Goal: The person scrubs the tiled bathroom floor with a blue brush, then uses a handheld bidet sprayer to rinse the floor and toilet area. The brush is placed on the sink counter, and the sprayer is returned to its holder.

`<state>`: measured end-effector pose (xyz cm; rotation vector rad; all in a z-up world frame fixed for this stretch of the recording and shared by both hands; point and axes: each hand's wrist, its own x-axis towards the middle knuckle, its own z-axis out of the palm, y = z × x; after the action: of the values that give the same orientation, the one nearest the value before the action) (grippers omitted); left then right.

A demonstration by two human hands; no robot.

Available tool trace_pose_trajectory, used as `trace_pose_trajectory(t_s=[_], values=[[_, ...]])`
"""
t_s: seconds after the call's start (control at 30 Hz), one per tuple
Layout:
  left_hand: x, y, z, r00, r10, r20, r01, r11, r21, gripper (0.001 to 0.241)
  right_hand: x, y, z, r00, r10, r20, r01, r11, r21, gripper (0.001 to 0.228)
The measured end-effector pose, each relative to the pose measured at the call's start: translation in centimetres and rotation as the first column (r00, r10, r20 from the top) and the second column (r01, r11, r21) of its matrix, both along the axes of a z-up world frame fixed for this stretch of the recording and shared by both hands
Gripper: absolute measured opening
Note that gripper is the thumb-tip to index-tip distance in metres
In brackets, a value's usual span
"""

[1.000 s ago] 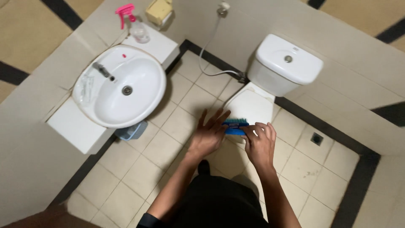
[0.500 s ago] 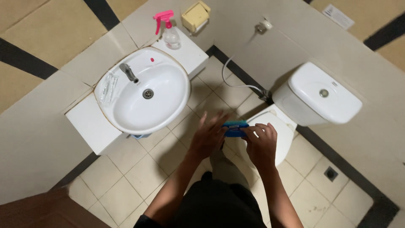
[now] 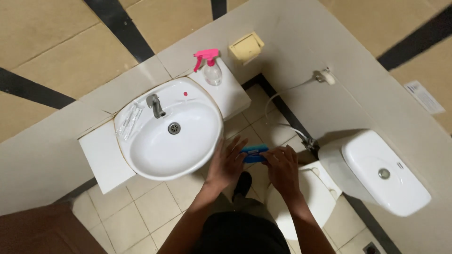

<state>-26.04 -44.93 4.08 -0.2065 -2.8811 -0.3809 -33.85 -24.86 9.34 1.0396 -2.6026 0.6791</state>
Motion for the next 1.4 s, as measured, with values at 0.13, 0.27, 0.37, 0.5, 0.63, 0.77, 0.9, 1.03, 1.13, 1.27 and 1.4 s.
trace_pose_trajectory(t_s=[0.13,0.27,0.37,0.5,0.63,0.77,0.9,1.03,1.13,1.27,1.4], values=[[-2.5,-2.3,0.6,0.996,0.084,-0.027,-0.083,0.995,0.047,0.023,-3.9,-2.6,-0.9,0.997,0.079,0.024,-0.080,0.997,0.016,0.027],[-6.0,-5.1,0.2,0.999,0.049,-0.010,-0.047,0.990,0.133,0.023,-7.7,-5.3,-2.4,0.991,0.119,0.057,-0.123,0.989,0.084,0.024],[-8.3,-6.9,-1.1,0.998,0.055,-0.038,-0.047,0.984,0.170,0.022,-10.2,-7.1,-3.0,0.990,0.103,0.093,-0.115,0.984,0.137,0.022],[-13.2,-9.9,-4.3,0.989,0.096,-0.116,-0.074,0.980,0.185,0.022,-15.3,-10.5,-5.1,0.991,0.126,0.052,-0.129,0.991,0.041,0.023],[-16.5,-11.6,-8.1,0.984,0.131,-0.122,-0.110,0.979,0.170,0.022,-19.0,-13.8,-6.8,0.987,0.137,0.085,-0.142,0.989,0.048,0.025],[-19.3,-12.9,-8.9,0.978,0.175,-0.111,-0.152,0.969,0.193,0.019,-22.7,-15.6,-8.6,0.988,0.151,0.029,-0.154,0.974,0.166,0.028],[-20.9,-14.0,-9.3,0.975,0.203,-0.089,-0.182,0.962,0.204,0.019,-24.9,-17.1,-9.9,0.982,0.189,0.020,-0.190,0.967,0.167,0.026],[-21.5,-14.6,-10.9,0.969,0.235,-0.075,-0.218,0.959,0.180,0.021,-26.0,-17.9,-12.3,0.974,0.221,0.054,-0.225,0.969,0.102,0.023],[-21.2,-14.6,-11.7,0.960,0.279,-0.020,-0.271,0.943,0.191,0.024,-26.5,-18.2,-13.6,0.964,0.255,0.080,-0.263,0.958,0.111,0.023],[-20.5,-14.3,-12.1,0.942,0.333,0.038,-0.333,0.922,0.195,0.029,-26.7,-18.2,-14.2,0.953,0.279,0.116,-0.292,0.950,0.115,0.029],[-20.8,-13.7,-10.7,0.931,0.362,0.034,-0.362,0.913,0.187,0.044,-27.2,-17.6,-11.8,0.956,0.227,0.188,-0.247,0.964,0.093,0.044]])
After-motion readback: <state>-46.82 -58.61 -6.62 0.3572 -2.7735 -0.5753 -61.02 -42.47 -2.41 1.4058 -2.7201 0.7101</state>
